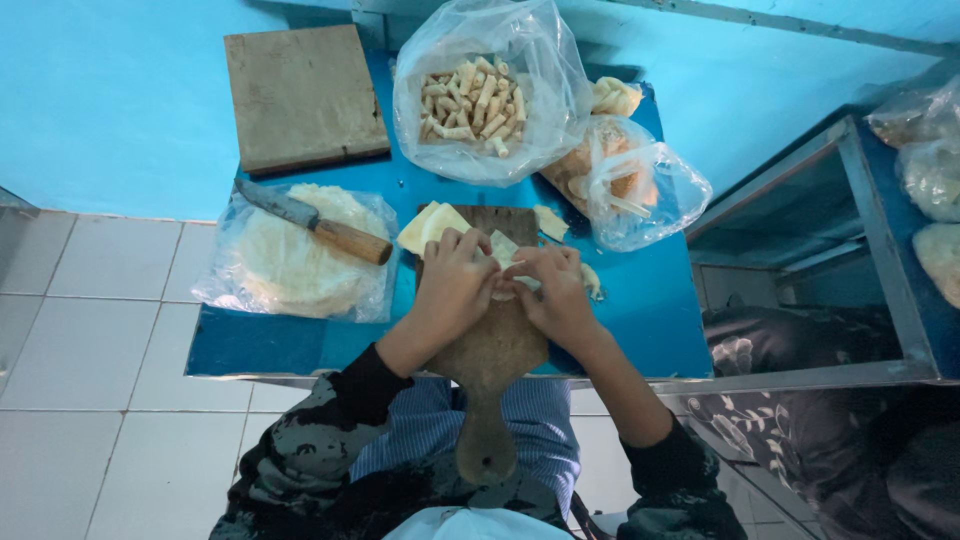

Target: The person cuts thin dough sheets into small diamond pieces on a wooden board, folds the cut pieces by hand, and places the folded dough pieces into a plastic bag on the table. A knife and a bag of already folded dough pieces sit nearby.

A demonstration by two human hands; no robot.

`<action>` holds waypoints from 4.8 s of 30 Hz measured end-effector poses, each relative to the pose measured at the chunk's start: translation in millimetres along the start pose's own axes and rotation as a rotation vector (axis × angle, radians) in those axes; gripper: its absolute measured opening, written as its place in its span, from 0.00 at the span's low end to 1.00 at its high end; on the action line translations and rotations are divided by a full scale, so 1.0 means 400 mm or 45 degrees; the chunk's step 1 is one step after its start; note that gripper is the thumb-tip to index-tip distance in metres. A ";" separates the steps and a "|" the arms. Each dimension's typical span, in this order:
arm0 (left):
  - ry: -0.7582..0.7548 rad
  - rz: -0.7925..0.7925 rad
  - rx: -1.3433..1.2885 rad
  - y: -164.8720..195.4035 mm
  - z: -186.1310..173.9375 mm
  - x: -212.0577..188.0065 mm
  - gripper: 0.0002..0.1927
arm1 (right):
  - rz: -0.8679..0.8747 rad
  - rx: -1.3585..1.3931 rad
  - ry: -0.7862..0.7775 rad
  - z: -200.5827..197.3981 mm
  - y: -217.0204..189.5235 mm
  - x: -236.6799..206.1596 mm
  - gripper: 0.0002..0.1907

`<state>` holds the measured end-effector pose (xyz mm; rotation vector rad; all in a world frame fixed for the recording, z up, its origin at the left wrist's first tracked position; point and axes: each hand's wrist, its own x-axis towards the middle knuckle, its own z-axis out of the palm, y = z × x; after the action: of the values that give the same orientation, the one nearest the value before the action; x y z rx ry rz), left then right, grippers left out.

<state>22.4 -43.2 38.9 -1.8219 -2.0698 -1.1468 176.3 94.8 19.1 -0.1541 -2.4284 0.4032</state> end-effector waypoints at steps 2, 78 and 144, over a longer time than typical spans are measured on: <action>0.005 0.006 -0.004 0.000 -0.005 -0.002 0.07 | 0.021 0.013 -0.010 0.002 -0.003 0.005 0.23; 0.294 -0.085 -0.233 -0.003 -0.051 0.000 0.19 | 0.514 -0.085 0.545 -0.138 0.263 0.064 0.16; -0.011 0.154 0.286 -0.010 -0.025 -0.027 0.19 | 0.733 1.061 1.054 -0.109 0.367 0.039 0.19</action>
<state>17.9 -57.6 38.1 -1.8173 -1.9714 -0.8401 192.8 247.6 12.7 -0.5250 -1.2373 1.2709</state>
